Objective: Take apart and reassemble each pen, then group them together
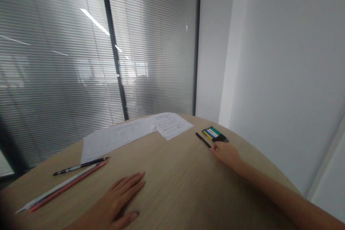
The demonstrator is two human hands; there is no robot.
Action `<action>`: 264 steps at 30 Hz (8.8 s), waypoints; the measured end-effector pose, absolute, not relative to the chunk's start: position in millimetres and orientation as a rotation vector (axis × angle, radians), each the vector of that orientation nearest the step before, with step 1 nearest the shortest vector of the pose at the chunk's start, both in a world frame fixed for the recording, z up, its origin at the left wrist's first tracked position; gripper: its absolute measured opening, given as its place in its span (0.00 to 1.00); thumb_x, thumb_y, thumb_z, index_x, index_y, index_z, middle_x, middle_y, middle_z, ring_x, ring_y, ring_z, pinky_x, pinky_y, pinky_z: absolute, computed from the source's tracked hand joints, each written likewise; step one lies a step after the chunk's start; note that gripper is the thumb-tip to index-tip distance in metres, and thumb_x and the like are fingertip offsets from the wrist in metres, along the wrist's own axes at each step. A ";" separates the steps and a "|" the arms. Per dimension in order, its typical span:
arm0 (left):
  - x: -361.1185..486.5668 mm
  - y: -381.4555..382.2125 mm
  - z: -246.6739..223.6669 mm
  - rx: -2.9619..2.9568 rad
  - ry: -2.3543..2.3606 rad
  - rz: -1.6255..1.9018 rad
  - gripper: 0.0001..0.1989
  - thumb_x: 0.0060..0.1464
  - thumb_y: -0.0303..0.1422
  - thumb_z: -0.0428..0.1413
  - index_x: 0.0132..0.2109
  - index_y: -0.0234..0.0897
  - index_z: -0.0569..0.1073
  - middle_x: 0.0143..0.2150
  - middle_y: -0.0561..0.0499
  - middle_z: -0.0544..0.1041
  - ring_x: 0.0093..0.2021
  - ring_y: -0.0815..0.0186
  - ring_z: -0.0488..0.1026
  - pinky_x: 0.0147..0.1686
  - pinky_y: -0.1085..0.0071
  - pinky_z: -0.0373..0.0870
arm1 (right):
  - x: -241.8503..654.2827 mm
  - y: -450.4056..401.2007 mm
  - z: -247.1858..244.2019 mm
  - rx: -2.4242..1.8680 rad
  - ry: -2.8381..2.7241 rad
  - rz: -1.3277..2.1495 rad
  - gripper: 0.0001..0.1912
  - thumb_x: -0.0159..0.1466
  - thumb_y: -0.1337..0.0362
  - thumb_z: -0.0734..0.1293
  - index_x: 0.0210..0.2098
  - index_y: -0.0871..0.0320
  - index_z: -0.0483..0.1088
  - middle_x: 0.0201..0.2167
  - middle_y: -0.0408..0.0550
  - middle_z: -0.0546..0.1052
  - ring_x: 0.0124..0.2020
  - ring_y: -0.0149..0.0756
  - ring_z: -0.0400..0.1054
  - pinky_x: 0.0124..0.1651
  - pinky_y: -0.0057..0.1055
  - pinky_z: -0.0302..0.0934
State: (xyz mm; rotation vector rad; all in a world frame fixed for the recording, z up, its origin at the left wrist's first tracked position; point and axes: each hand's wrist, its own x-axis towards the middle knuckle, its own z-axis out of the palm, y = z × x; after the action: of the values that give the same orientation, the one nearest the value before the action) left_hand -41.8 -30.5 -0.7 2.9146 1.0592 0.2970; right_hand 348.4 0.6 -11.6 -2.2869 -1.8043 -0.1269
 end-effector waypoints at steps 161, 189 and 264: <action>-16.1 -61.5 45.1 0.615 0.238 0.815 0.28 0.50 0.53 0.37 0.14 0.36 0.52 0.10 0.61 0.45 0.11 0.77 0.40 0.11 0.80 0.47 | 228.3 -66.5 -11.4 -0.376 -2.607 -0.625 0.12 0.61 0.73 0.55 0.43 0.59 0.64 0.27 0.47 0.73 0.26 0.30 0.64 0.27 0.28 0.56; -13.2 -86.1 39.3 1.860 0.764 0.760 0.29 0.51 0.45 0.48 0.58 0.43 0.52 0.60 0.45 0.52 0.58 0.56 0.50 0.54 0.57 0.45 | 170.3 -83.0 50.8 -0.893 -2.072 0.198 0.04 0.57 0.67 0.61 0.26 0.58 0.64 0.18 0.38 0.65 0.18 0.24 0.57 0.21 0.22 0.51; -38.4 -42.2 54.2 0.674 0.353 0.895 0.26 0.46 0.45 0.48 0.13 0.38 0.44 0.11 0.62 0.41 0.11 0.78 0.38 0.09 0.81 0.46 | 297.3 -7.6 -27.8 -1.552 -1.725 0.703 0.16 0.55 0.54 0.56 0.26 0.58 0.70 0.21 0.46 0.71 0.20 0.32 0.62 0.25 0.30 0.57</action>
State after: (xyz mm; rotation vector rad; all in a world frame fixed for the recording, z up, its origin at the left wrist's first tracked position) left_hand -38.4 -42.2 54.2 0.6741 0.3534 0.8948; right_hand 297.3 -7.6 -27.8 -1.5525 -1.7254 0.7030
